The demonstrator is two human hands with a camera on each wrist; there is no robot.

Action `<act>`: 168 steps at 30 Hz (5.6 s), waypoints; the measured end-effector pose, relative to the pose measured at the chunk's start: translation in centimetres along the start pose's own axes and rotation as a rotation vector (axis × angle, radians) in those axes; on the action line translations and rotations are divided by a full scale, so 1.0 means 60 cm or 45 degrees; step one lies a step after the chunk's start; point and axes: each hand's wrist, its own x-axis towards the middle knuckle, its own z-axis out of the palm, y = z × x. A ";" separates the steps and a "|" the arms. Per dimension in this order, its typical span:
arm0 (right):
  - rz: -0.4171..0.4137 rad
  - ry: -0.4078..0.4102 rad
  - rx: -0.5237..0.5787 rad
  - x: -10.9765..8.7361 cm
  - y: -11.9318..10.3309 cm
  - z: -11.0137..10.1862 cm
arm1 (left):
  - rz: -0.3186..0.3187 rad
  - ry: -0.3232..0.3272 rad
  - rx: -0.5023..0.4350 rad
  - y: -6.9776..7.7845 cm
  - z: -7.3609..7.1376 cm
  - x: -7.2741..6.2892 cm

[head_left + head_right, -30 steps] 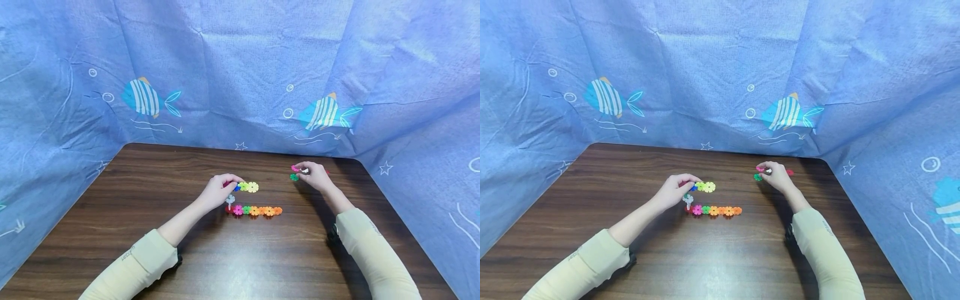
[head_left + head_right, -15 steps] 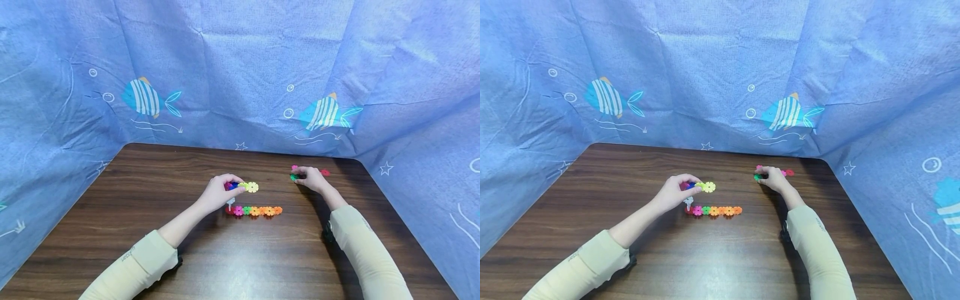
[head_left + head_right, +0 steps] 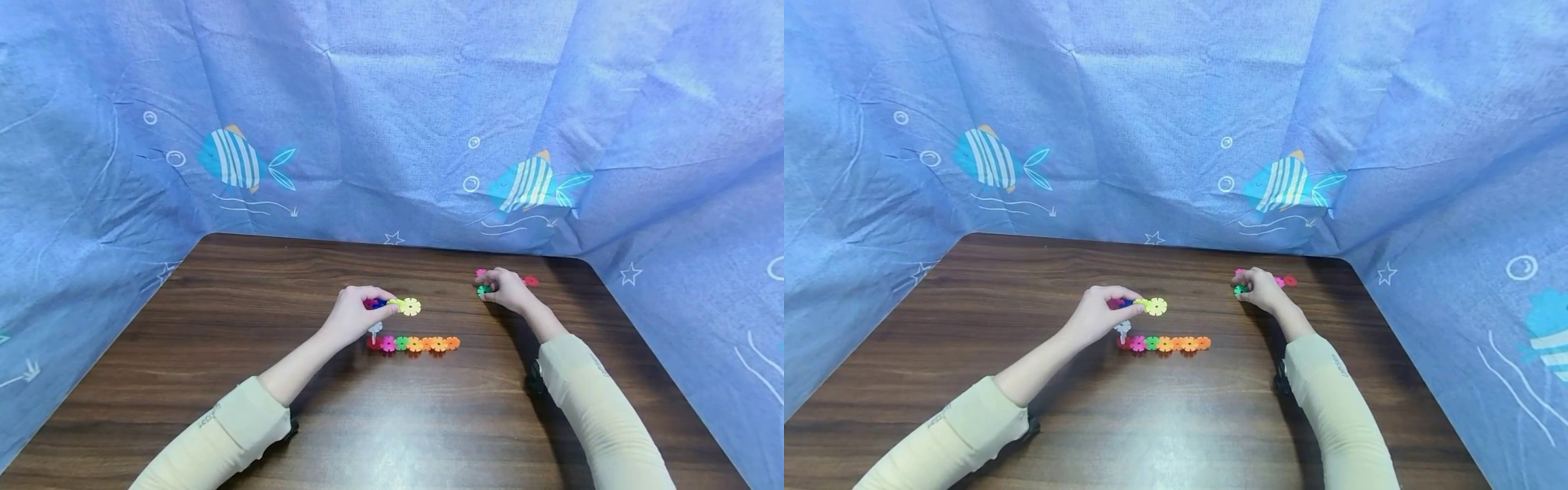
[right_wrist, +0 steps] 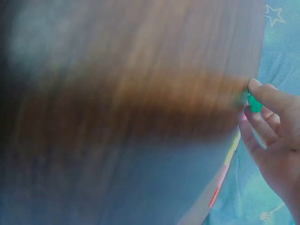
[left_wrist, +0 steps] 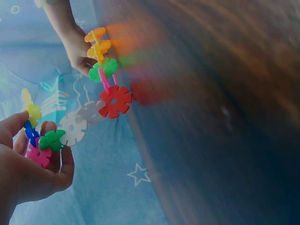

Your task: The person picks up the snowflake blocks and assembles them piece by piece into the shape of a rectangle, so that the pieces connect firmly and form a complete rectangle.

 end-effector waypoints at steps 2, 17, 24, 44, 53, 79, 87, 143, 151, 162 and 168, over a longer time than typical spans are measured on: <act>0.003 -0.004 -0.005 0.000 -0.001 -0.001 | 0.002 -0.002 -0.005 0.001 0.000 0.000; -0.051 0.055 0.134 -0.011 -0.035 -0.020 | -0.015 -0.003 0.006 0.002 0.000 0.006; -0.046 0.073 0.144 -0.019 -0.057 -0.035 | 0.008 -0.001 0.012 0.000 0.001 0.009; -0.264 0.316 0.206 -0.052 -0.175 -0.062 | 0.034 0.020 0.008 0.001 0.000 0.006; -0.128 0.309 0.404 -0.068 -0.216 -0.053 | 0.011 0.017 0.013 0.000 0.001 0.006; -0.232 0.322 0.566 -0.079 -0.276 0.012 | 0.036 0.024 -0.011 0.003 0.006 0.006; -0.253 0.367 0.523 -0.080 -0.280 0.016 | 0.065 0.008 -0.022 -0.001 0.007 0.006; -0.337 0.330 0.334 -0.089 -0.238 -0.050 | 0.107 -0.064 0.028 0.004 -0.008 -0.001; -0.431 0.414 0.304 -0.075 -0.147 -0.056 | 0.096 -0.112 -0.030 0.004 -0.010 -0.001; -0.337 0.497 0.214 -0.075 -0.064 -0.077 | 0.113 -0.139 -0.014 0.009 -0.014 0.000; -0.220 0.503 0.186 -0.076 -0.029 -0.082 | 0.129 -0.135 -0.015 0.010 -0.015 0.001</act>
